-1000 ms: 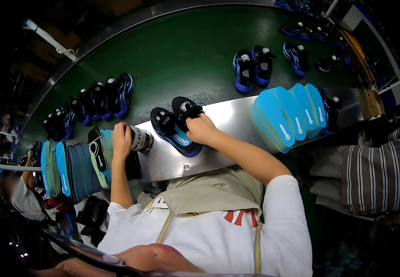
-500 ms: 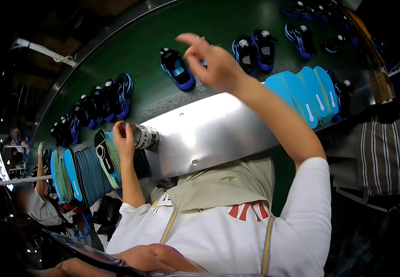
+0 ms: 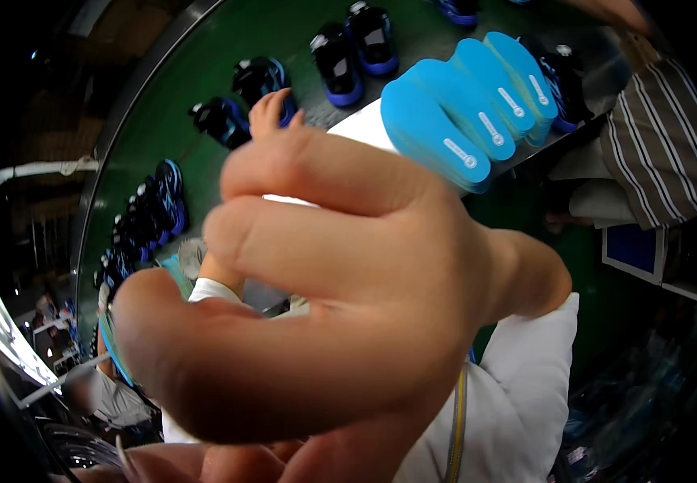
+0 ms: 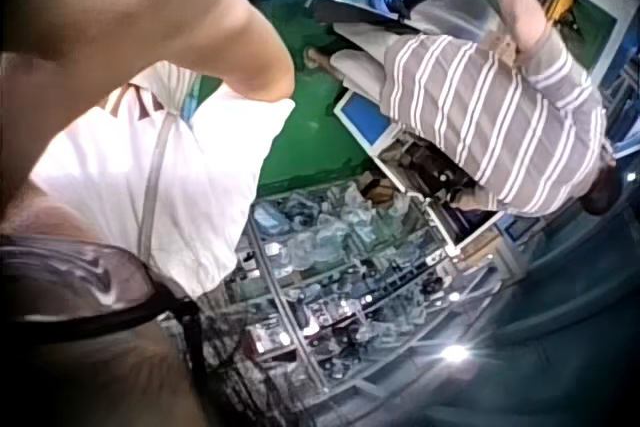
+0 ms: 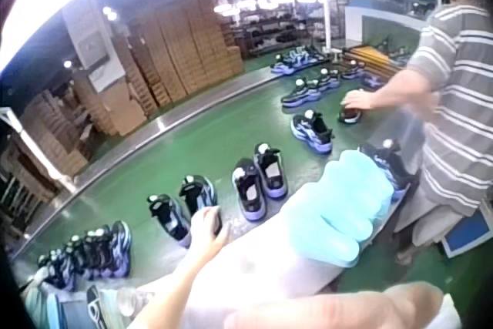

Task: The person picks up blue insoles and inserts them into black shoes on a conveyor belt, pressing them into place by hand.

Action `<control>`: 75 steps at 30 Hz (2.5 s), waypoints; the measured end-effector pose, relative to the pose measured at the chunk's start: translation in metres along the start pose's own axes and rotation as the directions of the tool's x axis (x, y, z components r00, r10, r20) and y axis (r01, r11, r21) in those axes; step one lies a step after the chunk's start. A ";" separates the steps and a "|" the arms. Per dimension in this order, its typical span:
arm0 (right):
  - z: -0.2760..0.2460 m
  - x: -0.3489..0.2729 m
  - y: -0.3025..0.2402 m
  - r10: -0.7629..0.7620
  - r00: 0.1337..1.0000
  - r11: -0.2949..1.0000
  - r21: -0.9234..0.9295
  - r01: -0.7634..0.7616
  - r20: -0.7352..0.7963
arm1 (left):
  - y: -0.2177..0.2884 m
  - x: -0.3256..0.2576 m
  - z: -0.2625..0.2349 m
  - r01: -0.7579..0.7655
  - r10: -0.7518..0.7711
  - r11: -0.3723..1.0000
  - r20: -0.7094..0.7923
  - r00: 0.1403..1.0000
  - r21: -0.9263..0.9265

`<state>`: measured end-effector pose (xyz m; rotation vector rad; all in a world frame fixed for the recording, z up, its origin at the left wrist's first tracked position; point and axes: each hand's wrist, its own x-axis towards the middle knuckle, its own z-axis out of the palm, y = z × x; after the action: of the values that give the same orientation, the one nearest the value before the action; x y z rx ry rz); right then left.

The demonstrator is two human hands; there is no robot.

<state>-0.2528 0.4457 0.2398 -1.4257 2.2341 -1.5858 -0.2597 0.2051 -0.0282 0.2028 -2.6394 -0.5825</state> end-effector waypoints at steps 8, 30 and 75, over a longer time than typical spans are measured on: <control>0.002 -0.034 0.087 -0.352 0.875 0.936 -0.137 0.324 -0.333 | 0.021 0.073 0.079 0.008 -0.120 0.974 0.485 0.866 0.226; 0.071 -0.149 0.261 0.336 0.919 0.726 -0.564 -0.393 -0.208 | 0.016 -0.006 -0.029 0.371 -0.193 0.879 0.489 0.851 -0.298; 0.178 -0.088 0.117 0.027 0.824 0.840 -0.460 0.289 0.566 | 0.011 -0.127 -0.035 0.556 -0.775 0.414 0.041 0.631 -0.721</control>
<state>-0.1865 0.3848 0.0277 -1.8928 2.2923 -0.4224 -0.1308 0.2311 -0.0431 1.0745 -1.7552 -1.6045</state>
